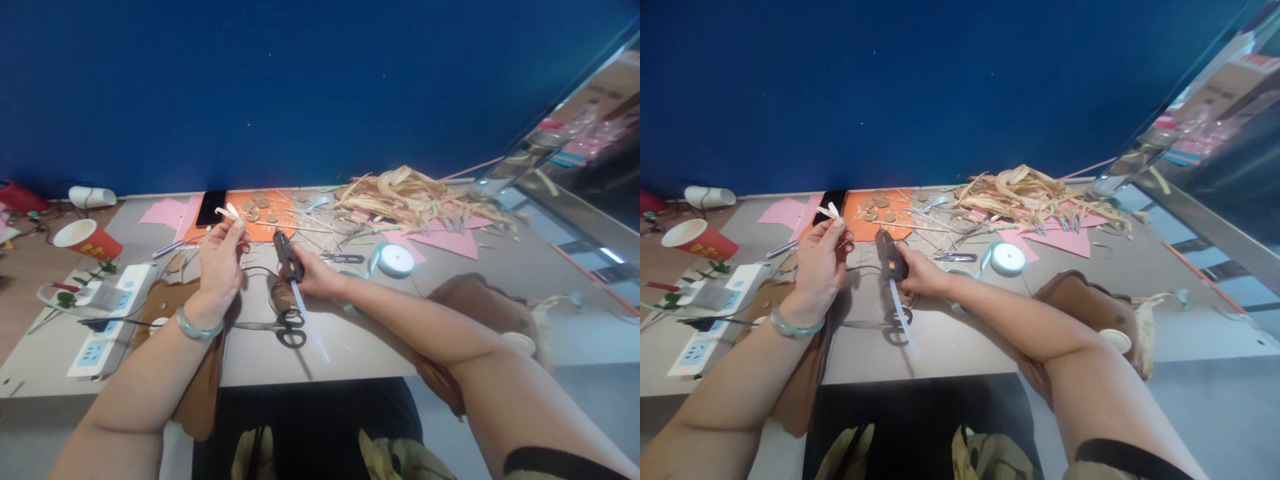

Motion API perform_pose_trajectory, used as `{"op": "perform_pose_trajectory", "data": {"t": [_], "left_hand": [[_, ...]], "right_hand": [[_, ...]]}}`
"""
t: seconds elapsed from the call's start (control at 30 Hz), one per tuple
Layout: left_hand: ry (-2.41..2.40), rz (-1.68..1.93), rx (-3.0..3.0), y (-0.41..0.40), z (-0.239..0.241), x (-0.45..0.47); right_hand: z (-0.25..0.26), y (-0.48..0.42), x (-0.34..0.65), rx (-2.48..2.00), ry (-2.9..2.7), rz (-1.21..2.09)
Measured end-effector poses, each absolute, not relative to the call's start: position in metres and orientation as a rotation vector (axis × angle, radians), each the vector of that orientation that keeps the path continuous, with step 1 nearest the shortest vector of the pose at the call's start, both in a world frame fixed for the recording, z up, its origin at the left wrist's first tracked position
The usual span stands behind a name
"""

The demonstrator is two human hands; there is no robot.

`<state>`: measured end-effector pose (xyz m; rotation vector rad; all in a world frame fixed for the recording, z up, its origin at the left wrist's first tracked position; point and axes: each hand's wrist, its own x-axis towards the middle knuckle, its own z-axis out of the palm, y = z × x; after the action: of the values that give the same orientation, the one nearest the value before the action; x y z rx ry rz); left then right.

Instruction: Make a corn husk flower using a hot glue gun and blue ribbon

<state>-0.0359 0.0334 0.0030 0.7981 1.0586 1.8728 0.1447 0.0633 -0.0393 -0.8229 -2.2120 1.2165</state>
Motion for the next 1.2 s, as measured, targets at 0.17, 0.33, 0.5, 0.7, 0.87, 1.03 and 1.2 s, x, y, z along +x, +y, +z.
{"op": "perform_pose_trajectory", "data": {"t": [0.17, 0.33, 0.5, 0.7, 0.87, 1.03, 1.2], "left_hand": [[1.056, 1.857, 0.786, 0.034, 0.003, -0.035], [1.047, 1.778, 0.791, 0.034, 0.002, -0.033], [1.051, 1.639, 0.865, 0.03, 0.005, -0.031], [1.054, 1.449, 0.897, 0.025, 0.004, -0.028], [0.999, 1.345, 1.014, 0.022, 0.002, -0.027], [0.962, 1.212, 1.187, 0.019, -0.002, -0.025], [0.973, 1.201, 1.235, 0.018, -0.005, -0.025]], "right_hand": [[-0.03, 0.073, 0.146, -0.794, -1.878, 1.599], [-0.026, 0.077, 0.146, -0.815, -1.759, 1.774], [-0.024, 0.077, 0.146, -0.783, -1.612, 1.867], [-0.019, 0.079, 0.147, -0.734, -1.191, 2.014], [-0.01, 0.08, 0.151, -0.722, -1.226, 2.014], [-0.01, 0.078, 0.152, -0.73, -1.331, 2.007], [-0.009, 0.076, 0.151, -0.767, -1.361, 1.976]]}}
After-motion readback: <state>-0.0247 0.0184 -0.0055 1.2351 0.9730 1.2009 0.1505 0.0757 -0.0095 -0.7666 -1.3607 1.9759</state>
